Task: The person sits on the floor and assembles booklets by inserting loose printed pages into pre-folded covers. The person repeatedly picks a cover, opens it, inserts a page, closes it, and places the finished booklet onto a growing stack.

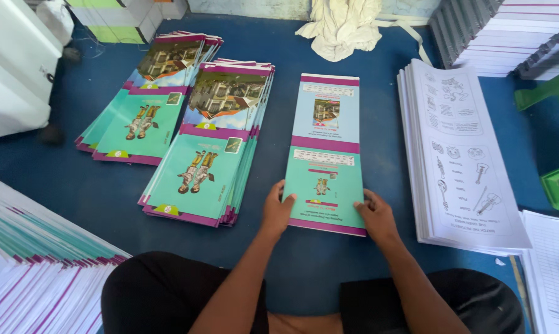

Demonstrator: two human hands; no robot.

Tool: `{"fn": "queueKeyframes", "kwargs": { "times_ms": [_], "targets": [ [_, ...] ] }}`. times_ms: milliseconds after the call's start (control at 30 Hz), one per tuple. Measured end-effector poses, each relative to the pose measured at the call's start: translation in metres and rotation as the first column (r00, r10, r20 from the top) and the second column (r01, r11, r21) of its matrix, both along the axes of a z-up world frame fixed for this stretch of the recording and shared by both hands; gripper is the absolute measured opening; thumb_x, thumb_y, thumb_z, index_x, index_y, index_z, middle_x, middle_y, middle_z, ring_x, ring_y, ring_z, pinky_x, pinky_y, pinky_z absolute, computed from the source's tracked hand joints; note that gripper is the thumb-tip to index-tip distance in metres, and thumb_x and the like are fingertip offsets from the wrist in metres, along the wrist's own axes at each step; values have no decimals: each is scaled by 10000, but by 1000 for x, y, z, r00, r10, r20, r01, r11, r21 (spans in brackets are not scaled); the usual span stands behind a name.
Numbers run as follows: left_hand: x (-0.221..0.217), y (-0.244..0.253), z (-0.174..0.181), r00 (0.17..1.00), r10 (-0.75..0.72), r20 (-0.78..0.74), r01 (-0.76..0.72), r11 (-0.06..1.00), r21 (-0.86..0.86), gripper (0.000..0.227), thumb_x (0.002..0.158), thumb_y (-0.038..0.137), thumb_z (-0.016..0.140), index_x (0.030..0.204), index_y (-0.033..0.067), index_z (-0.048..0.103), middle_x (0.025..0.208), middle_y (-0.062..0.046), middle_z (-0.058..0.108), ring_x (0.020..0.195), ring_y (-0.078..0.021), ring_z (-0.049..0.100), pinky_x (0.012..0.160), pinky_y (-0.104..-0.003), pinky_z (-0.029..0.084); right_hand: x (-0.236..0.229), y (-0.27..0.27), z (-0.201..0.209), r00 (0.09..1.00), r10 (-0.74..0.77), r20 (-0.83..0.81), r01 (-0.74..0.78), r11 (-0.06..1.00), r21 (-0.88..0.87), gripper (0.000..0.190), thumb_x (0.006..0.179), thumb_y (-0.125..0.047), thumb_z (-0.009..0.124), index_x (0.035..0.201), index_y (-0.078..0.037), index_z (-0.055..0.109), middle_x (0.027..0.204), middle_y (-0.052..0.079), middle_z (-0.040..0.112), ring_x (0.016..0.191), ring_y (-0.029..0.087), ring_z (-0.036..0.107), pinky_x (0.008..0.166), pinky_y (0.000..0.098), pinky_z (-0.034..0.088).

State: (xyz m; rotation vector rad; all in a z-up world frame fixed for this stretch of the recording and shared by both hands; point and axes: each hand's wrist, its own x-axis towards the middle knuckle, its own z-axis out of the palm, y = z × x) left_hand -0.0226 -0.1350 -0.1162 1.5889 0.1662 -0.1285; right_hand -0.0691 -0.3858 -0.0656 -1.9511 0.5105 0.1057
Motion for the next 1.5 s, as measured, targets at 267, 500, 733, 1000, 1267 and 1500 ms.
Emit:
{"fn": "queueKeyframes", "kwargs": {
  "times_ms": [267,500,733,1000,1267,1500],
  "targets": [
    [-32,-7,39,926,-292,238,117,823,556,805,737,370,862,1404,37,559,1563,-265,286,1427,-420,351,1150,-485,366,6,-3,-8,997,-41,67,41,999,5,549,944,-172,674,1437,25,540,977,116,740,911,179,699,856,333,544],
    [-46,-11,50,855,-489,175,186,603,776,955,624,515,904,1424,107,580,1582,-273,279,1482,-493,151,1168,-651,188,2,-7,-7,988,-129,85,112,977,184,539,939,-134,682,1424,57,545,958,136,725,859,172,687,777,302,548],
    [-48,-15,45,779,-574,253,166,577,800,829,683,479,888,1358,76,626,1479,-228,458,1469,-409,274,1169,-656,166,-4,-2,7,989,-145,26,138,973,185,539,936,-145,689,1425,36,552,942,132,705,826,178,695,753,321,590],
    [-53,-20,48,735,-581,349,201,679,706,602,763,343,860,1244,24,690,1288,-166,649,1274,-309,545,1115,-485,356,-4,-1,6,989,-142,36,132,970,207,530,928,-163,677,1404,33,550,946,112,731,861,184,719,776,320,596],
    [-53,-19,66,769,-503,395,214,785,582,500,868,298,778,1250,-8,675,1199,-173,681,1187,-323,582,1029,-445,451,1,-6,-1,983,-183,15,172,946,274,601,1085,-460,433,1409,19,596,1076,191,695,922,205,629,803,349,507],
    [-54,-22,78,829,-289,478,90,914,395,287,1005,192,612,1211,3,676,1085,-158,697,1041,-302,629,894,-423,529,2,-9,-1,971,-235,-40,231,884,406,590,1041,-413,409,1443,-12,571,1095,122,735,881,181,670,760,337,514]
  ]
}}
